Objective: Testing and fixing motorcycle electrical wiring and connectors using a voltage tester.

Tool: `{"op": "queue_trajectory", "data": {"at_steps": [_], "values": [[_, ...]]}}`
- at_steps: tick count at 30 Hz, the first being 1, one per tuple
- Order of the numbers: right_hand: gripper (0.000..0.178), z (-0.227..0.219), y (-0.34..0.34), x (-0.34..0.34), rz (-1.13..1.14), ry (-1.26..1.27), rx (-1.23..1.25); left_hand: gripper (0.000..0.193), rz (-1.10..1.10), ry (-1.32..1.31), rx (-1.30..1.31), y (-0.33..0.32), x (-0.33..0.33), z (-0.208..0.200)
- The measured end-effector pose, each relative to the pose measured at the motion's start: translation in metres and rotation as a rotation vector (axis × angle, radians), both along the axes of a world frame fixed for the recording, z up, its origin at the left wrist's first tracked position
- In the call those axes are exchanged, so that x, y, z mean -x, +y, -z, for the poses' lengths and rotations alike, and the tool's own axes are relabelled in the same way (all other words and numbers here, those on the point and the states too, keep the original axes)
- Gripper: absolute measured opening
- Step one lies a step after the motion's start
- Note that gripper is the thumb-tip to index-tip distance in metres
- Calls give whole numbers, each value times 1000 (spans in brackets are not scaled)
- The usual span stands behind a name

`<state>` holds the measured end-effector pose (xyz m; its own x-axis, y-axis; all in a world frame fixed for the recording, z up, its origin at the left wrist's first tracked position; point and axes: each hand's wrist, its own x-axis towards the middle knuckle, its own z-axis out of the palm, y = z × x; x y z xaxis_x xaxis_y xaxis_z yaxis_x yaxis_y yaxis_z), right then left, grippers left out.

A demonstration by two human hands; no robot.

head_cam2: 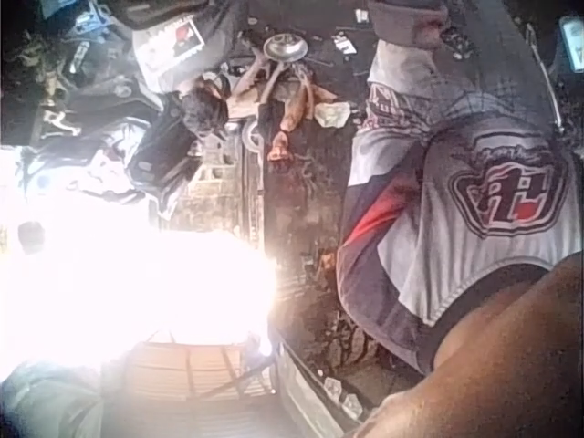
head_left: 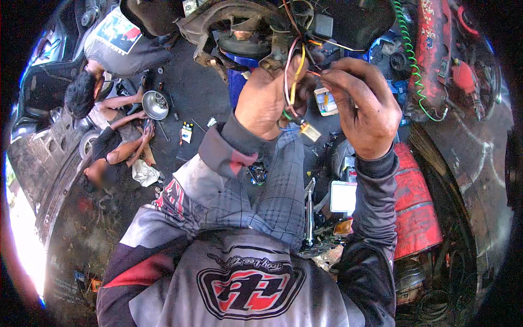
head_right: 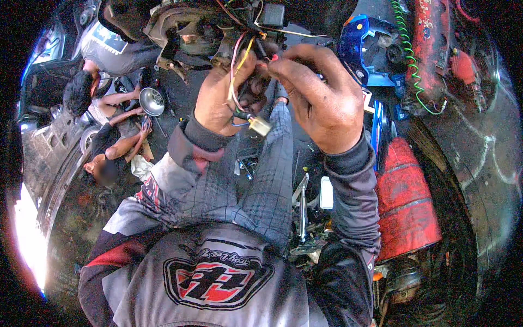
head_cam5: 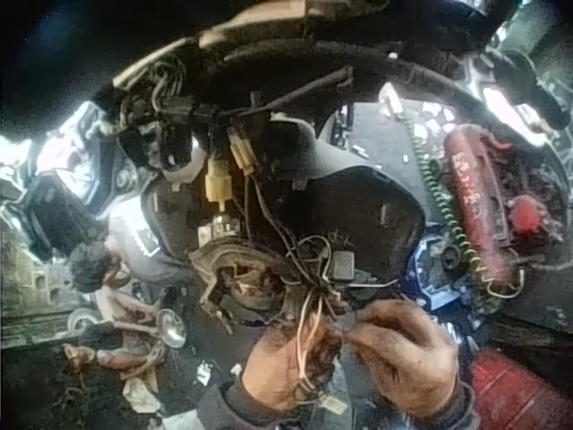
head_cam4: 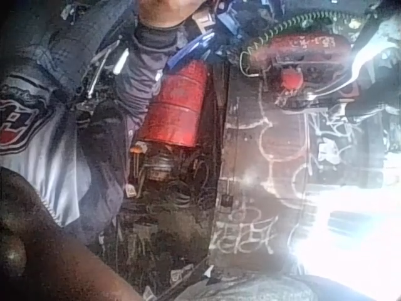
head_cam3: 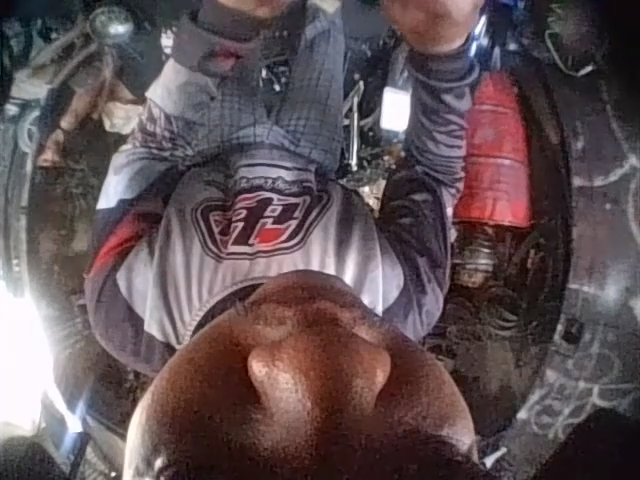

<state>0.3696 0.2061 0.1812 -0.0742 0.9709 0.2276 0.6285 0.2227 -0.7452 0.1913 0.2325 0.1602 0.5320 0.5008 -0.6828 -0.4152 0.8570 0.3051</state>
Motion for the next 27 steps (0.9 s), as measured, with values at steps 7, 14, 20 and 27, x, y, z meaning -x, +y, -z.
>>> {"op": "queue_trajectory", "data": {"at_steps": [7, 14, 20, 27], "values": [[21, 11, 4, 9, 49, -6, -56, 26, -77, 147, -73, -12, -10, 13], [25, 25, -9, 25, 209, -41, -138, 20, -235, 106, 76, -4, -24, 8], [16, 15, -9, 25, 275, 148, 129, 22, -240, 66, 75, -7, -22, 8], [10, 18, -14, 18, 184, 337, 175, 23, -125, -15, 102, -3, -3, 11]]}}
